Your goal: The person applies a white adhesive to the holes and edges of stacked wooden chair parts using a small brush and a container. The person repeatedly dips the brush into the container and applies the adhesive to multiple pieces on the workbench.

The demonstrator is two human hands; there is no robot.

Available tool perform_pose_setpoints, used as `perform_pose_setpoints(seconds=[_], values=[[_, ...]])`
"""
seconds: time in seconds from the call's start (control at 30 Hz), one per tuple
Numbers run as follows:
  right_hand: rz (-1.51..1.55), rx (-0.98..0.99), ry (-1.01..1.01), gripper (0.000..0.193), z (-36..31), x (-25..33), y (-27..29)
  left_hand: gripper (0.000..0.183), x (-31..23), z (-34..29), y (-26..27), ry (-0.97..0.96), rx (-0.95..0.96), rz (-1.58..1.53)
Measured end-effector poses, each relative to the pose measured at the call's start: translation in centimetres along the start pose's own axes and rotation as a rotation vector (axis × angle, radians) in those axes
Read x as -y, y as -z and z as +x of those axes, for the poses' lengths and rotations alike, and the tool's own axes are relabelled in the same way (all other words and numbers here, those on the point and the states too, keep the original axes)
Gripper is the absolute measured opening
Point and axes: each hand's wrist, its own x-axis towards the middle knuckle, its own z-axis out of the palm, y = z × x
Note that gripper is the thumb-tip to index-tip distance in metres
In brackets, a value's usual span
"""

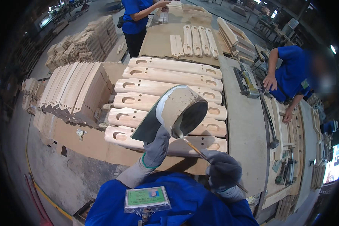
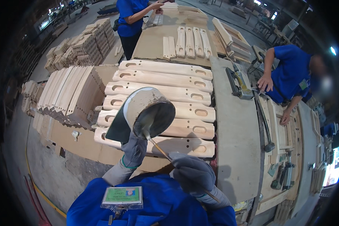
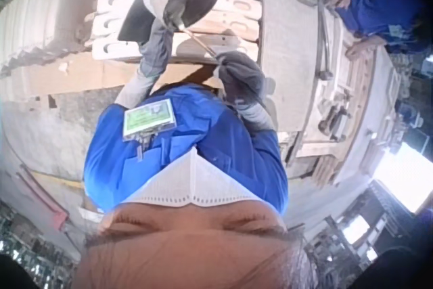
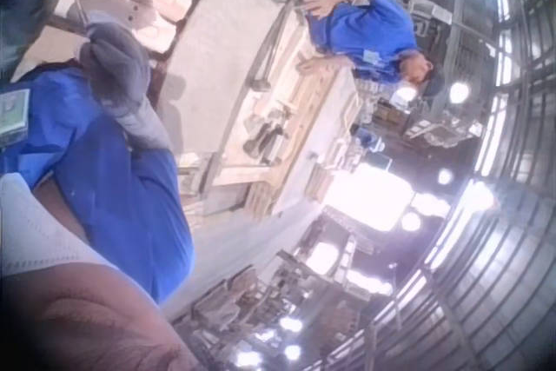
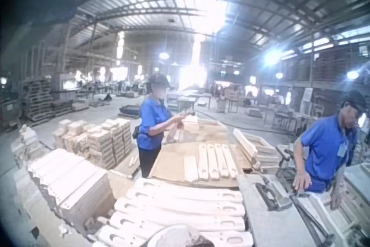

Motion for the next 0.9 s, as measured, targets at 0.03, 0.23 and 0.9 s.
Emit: perform_pose_setpoints(seconds=[0.03,0.23,0.9], values=[[-0.017,0.015,0.022,0.017,-0.1,0.0,0.6,0.035,0.5,-0.3,0.0,-0.008,-0.048,0.100],[-0.071,-0.222,-0.296,0.003,0.6,-0.4,3.9,0.031,3.1,-1.7,-1.5,0.206,-0.282,0.525],[-0.784,0.610,0.204,0.021,-0.1,-9.9,6.6,0.027,6.6,-2.5,2.0,0.133,-0.399,0.164]])
